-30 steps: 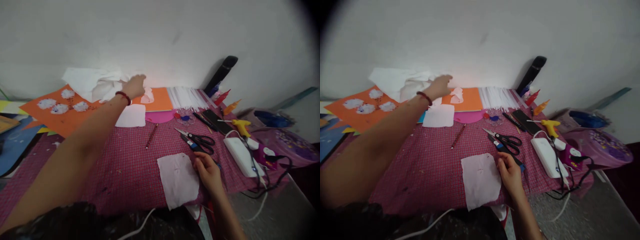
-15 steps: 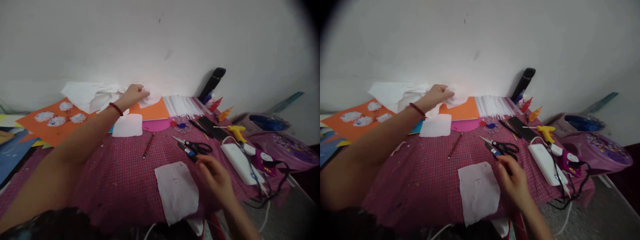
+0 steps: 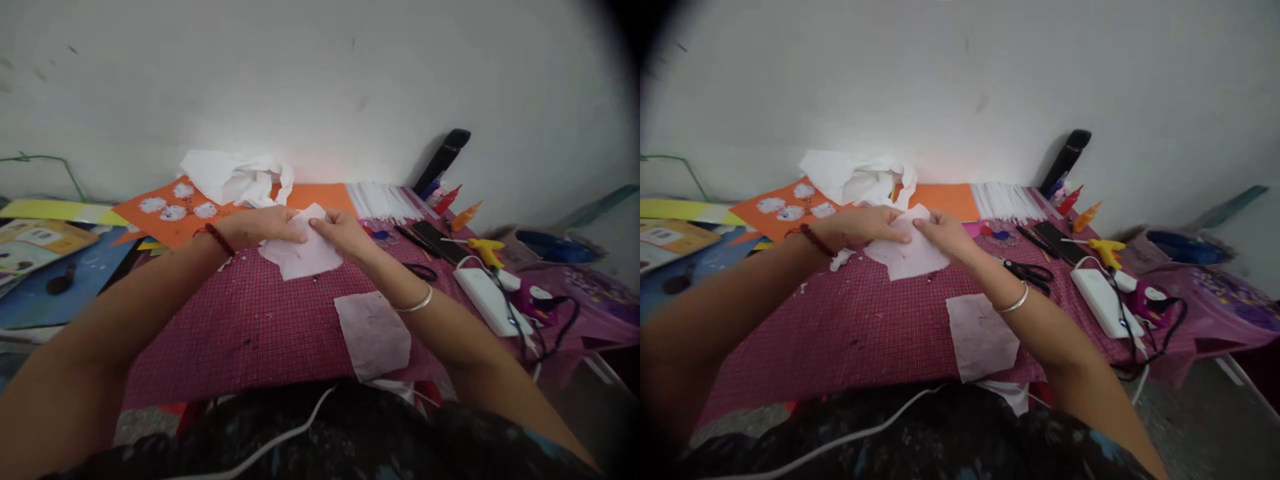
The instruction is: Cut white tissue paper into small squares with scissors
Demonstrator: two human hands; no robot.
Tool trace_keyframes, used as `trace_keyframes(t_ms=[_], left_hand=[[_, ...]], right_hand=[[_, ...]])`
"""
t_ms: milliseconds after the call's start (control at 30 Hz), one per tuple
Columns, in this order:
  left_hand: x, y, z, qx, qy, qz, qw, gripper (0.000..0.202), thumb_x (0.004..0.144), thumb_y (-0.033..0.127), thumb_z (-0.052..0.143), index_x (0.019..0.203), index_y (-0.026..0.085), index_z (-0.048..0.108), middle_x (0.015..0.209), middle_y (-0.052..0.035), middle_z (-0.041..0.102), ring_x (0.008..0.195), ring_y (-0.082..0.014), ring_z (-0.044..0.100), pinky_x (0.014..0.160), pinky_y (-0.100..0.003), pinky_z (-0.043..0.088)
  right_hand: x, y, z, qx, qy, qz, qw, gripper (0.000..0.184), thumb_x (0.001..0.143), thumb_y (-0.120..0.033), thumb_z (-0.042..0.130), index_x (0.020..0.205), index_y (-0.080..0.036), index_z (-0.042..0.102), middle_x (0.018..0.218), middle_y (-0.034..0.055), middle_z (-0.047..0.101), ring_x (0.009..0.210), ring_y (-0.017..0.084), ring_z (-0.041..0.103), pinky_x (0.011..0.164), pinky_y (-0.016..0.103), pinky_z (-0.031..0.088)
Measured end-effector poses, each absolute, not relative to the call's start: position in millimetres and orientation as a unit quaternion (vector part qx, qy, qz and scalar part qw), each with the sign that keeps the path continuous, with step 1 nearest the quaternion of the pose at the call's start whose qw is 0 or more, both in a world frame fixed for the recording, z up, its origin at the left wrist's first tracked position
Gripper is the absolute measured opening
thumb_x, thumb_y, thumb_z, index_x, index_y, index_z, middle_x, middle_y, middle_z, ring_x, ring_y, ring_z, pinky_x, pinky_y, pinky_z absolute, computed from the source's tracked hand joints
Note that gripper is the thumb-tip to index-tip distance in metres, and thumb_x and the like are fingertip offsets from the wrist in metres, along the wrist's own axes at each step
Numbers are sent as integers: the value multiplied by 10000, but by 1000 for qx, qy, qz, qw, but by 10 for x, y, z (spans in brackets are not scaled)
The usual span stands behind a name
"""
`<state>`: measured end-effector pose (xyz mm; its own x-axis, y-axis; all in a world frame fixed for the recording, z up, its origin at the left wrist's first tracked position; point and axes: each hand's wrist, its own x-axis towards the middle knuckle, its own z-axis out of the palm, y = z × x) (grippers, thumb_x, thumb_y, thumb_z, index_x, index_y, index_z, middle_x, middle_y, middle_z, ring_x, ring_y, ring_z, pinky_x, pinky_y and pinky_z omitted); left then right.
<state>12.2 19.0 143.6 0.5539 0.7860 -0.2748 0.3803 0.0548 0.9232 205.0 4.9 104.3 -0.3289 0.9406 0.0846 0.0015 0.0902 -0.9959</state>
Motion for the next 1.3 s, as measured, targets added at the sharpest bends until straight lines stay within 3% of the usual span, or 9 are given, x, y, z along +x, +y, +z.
trace_keyframes(t_ms=[200,300,400,567,767,933,1067,1167,1300], left_hand=[[-143,14,959,485,461,349,656,155,641,72,735,776,145,716,746,-90,721,632,-188,663,602,-306,521],[-175,-63,703,391,461,463,649,150,697,110,709,835,163,683,788,-54,707,650,-148,637,611,-273,515],[-161,-167,504,339,474,532,614,73,750,153,668,769,182,604,720,11,641,600,-102,578,600,-234,486],[-203,-263,394,370,490,530,585,118,721,108,685,680,166,590,617,49,544,542,-64,469,527,-179,381],[-152,-310,461,348,428,533,642,77,767,113,597,757,188,582,750,22,612,662,-99,562,638,-220,466],[-48,-342,406,370,501,576,529,23,861,208,570,844,194,563,734,30,566,585,-86,500,535,-200,416],[-66,-393,327,373,533,545,528,79,868,230,566,812,205,517,619,60,470,437,-66,389,412,-195,322],[-171,-476,278,419,559,465,543,122,863,284,567,784,225,496,534,82,413,352,-63,312,355,-200,230],[-467,-421,343,585,562,251,529,153,765,301,677,705,212,568,510,31,533,359,-97,402,373,-222,255]], right_hand=[[1980,177,915,-452,-565,473,504,193,749,-354,663,817,-177,628,732,15,635,595,137,535,561,277,416],[2037,174,731,-477,-540,485,496,219,712,-371,670,820,-183,635,732,-1,654,621,139,545,585,269,434],[2071,58,509,-492,-526,521,458,252,669,-387,704,803,-186,633,699,-7,667,609,148,561,581,277,461],[2070,-89,312,-495,-511,539,451,291,677,-415,703,851,-189,650,718,-9,674,619,149,569,592,282,483],[1952,-14,324,-483,-504,486,526,358,767,-489,622,986,-206,612,883,18,692,743,167,602,681,285,502],[1875,-23,281,-493,-532,482,492,368,791,-499,578,1004,-201,607,876,26,703,721,176,607,628,271,493],[1904,-36,167,-505,-548,470,473,323,814,-454,552,998,-195,612,845,21,702,687,169,592,596,262,474],[1987,-30,127,-535,-632,408,384,267,873,-382,465,973,-187,617,785,14,682,642,161,569,571,259,446],[2115,95,244,-532,-727,338,273,91,812,-274,597,794,-190,626,707,8,649,632,159,548,591,266,407]])
